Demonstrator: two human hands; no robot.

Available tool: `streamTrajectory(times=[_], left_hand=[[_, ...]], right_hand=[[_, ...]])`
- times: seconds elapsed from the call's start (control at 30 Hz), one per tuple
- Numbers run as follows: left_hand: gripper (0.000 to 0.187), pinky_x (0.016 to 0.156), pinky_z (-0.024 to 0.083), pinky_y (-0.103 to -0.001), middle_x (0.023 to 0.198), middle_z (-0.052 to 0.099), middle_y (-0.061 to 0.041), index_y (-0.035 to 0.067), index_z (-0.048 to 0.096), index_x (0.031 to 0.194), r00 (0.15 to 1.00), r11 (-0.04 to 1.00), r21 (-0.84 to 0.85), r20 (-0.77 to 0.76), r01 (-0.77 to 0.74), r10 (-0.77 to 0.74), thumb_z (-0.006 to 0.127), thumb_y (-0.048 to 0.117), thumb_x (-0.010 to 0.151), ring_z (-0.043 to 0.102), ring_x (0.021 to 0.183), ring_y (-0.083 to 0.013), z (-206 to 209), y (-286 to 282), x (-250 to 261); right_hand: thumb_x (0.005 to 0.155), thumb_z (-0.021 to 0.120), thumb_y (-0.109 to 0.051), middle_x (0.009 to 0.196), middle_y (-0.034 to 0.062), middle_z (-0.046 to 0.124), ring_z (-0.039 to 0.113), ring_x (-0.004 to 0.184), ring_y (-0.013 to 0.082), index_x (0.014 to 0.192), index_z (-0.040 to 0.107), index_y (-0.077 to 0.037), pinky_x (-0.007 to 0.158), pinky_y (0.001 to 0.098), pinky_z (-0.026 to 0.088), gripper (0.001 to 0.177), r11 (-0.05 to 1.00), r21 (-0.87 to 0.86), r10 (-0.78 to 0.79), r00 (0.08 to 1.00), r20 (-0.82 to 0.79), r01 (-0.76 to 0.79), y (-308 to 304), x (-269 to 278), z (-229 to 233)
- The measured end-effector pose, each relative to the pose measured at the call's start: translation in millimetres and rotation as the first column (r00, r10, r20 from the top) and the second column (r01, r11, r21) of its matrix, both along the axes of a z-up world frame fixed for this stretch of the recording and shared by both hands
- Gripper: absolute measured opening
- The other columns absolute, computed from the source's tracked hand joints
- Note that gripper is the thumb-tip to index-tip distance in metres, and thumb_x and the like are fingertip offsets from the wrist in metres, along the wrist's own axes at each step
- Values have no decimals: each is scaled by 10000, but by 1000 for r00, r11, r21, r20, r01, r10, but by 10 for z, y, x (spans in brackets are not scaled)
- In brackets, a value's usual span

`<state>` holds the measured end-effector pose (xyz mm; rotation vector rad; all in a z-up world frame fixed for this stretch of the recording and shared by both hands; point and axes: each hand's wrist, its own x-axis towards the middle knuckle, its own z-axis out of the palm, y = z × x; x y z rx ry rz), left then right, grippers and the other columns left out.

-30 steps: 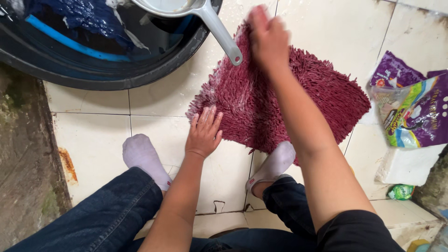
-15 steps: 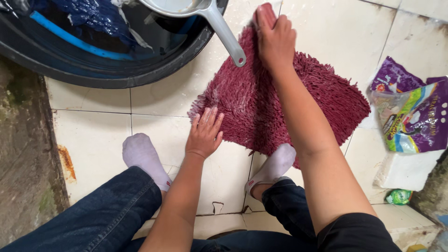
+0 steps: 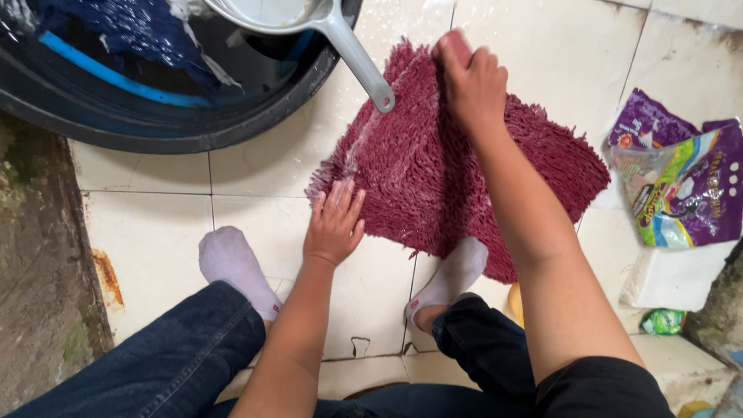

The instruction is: The person scrubs a red rug with a bar of soap on a tiled floor. They use their hands to rub the soap into the rug, dipping their fingers into a bowl of water to create foam and moving the rug to reach different sections.

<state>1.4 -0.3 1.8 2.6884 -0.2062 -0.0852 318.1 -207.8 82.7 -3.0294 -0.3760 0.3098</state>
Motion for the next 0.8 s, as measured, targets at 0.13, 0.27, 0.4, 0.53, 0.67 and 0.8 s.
streamTrajectory(times=[0.13,0.27,0.4,0.53,0.67,0.8], left_hand=[[620,1251,221,-504,1647,390,-102,165,488,1555,1000,1000,2,-1,7,-7,561,377,977,319,1538,-274,-18,-10,-3],[592,1260,218,-524,1618,386,-141,131,494,1506,997,999,31,-78,27,-24,567,398,982,313,1547,-287,-66,-14,-14],[612,1253,214,-498,1653,381,-111,161,491,1544,1000,999,41,-26,15,-14,563,379,976,311,1541,-271,-26,-24,-32],[619,1259,207,-493,1653,379,-106,167,486,1557,1000,999,46,-18,13,-12,559,377,980,312,1541,-269,1,-13,20],[629,1253,206,-500,1645,381,-109,173,484,1559,999,999,40,-38,15,-13,556,377,968,317,1531,-278,26,-30,15],[617,1259,214,-505,1649,382,-111,167,486,1553,999,999,48,-37,17,-15,555,367,973,324,1535,-283,23,-30,26]], right_hand=[[1090,473,-159,958,87,697,639,757,262,1186,631,-149,650,411,525,185,840,261,417,874,249,-475,198,-558,147],[1050,550,-157,790,101,684,663,661,264,1213,673,-278,594,449,549,237,697,412,695,694,-185,-588,450,-1325,161],[871,582,-114,1077,22,763,647,629,219,1242,635,-344,510,402,517,440,626,156,754,644,127,-764,71,-1030,51],[1081,591,-226,830,125,646,633,626,240,1380,622,-225,507,392,541,300,933,-279,263,960,96,-228,-388,-313,55],[740,607,-71,920,121,671,658,853,334,1174,648,-260,708,488,550,474,940,50,341,930,-141,-337,-158,-654,134],[942,591,-222,1001,126,682,673,864,332,1302,616,-298,785,494,540,369,739,341,674,627,-392,-581,170,-1552,254]])
